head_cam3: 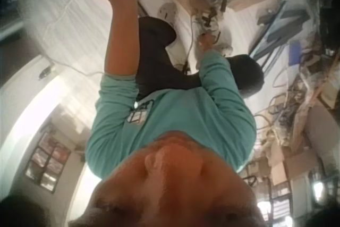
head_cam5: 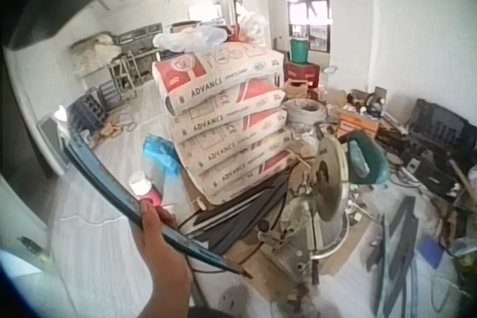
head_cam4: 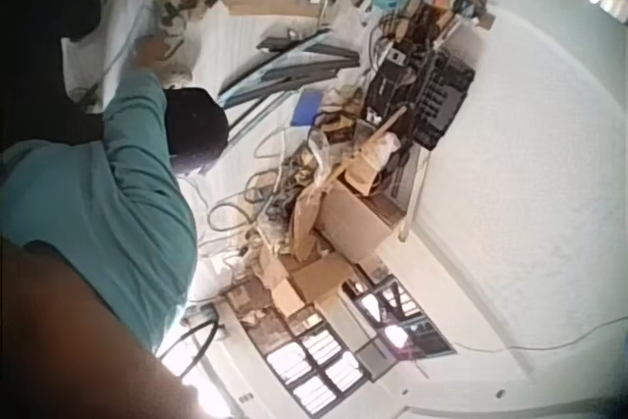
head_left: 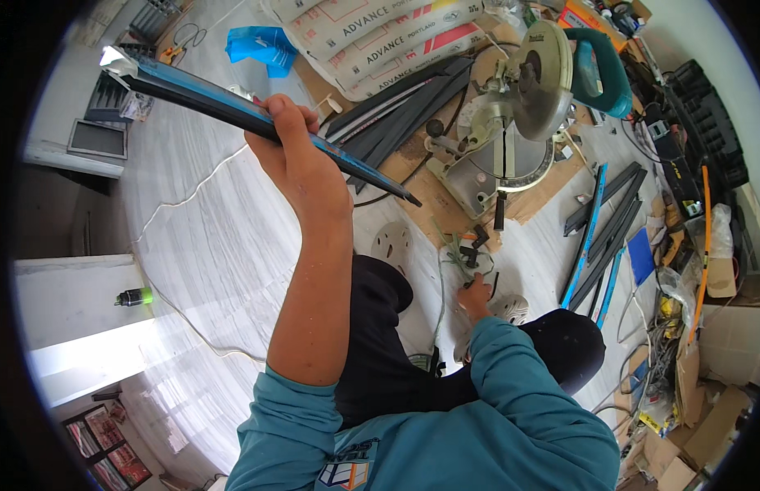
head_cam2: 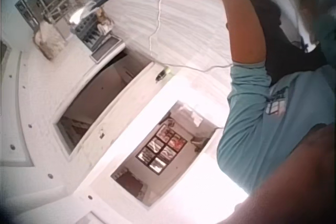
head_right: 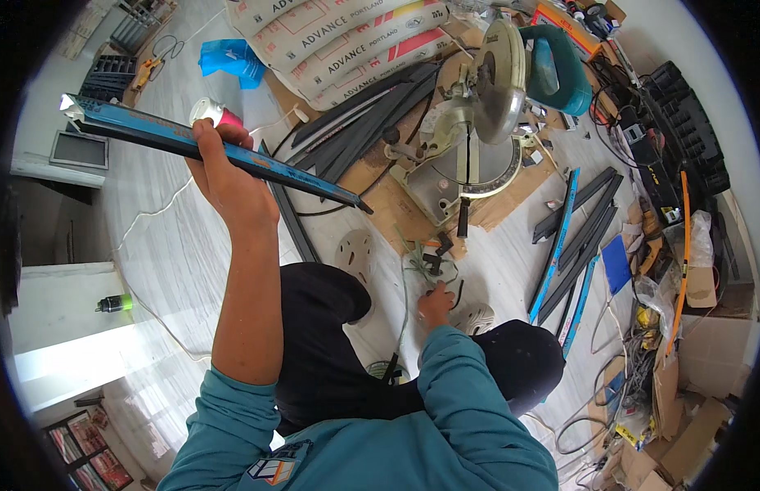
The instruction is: The person is measuring and cutting aluminum window or door frames using a miter saw.
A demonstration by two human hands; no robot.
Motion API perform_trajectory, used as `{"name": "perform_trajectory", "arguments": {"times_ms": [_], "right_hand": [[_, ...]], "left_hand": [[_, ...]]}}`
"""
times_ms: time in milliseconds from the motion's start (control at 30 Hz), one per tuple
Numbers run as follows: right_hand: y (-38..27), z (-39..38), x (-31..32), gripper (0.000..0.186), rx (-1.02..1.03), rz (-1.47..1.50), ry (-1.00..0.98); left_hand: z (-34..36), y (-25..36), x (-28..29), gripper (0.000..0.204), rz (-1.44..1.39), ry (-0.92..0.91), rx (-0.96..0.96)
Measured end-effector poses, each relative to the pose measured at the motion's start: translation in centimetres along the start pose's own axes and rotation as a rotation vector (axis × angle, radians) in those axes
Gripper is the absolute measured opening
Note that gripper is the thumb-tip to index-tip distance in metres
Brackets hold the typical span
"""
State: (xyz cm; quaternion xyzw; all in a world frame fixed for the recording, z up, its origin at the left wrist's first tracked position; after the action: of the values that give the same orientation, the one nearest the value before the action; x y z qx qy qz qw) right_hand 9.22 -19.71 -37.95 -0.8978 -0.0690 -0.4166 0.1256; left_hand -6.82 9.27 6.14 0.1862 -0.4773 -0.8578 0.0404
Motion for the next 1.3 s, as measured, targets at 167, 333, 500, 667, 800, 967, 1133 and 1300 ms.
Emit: {"name": "perform_trajectory", "arguments": {"times_ms": [167,333,500,667,800,967,1133,1300], "right_hand": [[0.2,0.9,0.3,0.062,0.013,0.067,-0.033],[-1.0,2.4,2.9,0.060,0.088,0.089,-0.015],[-9.6,-4.2,10.7,0.063,0.023,1.249,-0.438],[-11.5,-7.6,20.4,0.065,0.265,1.762,-0.630],[-8.9,-9.3,26.4,0.065,0.589,1.594,-0.554],[-5.8,-13.1,28.9,0.047,0.559,1.152,-0.278],[-3.2,-15.1,28.4,0.044,0.516,0.920,-0.284],[-4.5,-19.6,28.4,0.050,0.564,0.627,-0.596]], "left_hand": [[-0.4,0.4,-0.6,0.040,-0.038,0.031,0.048],[-0.7,0.9,-0.8,0.040,-0.117,0.072,0.058],[-0.6,-0.5,1.9,0.039,-0.110,0.174,0.055],[-3.0,-0.3,0.3,0.041,-0.131,0.260,0.206],[-5.1,-0.1,-2.1,0.046,-0.225,0.216,0.447],[-5.6,1.6,-2.2,0.067,-0.191,0.159,0.750],[-6.3,0.7,-3.2,0.067,-0.198,0.076,0.640],[-6.0,1.2,-3.3,0.057,-0.158,0.016,0.524]]}}
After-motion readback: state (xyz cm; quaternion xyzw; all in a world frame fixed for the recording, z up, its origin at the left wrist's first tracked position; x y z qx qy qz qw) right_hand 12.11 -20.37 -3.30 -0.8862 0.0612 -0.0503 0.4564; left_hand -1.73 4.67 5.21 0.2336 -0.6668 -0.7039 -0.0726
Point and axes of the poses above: each hand's wrist, its own z-axis towards the middle knuckle, its own x-axis out of the back of the hand, y = z × x, the point moved 3 cm from there along z, towards the middle knuckle, and after that the axes turned 11 degrees about -x, right-handed, at the moved point
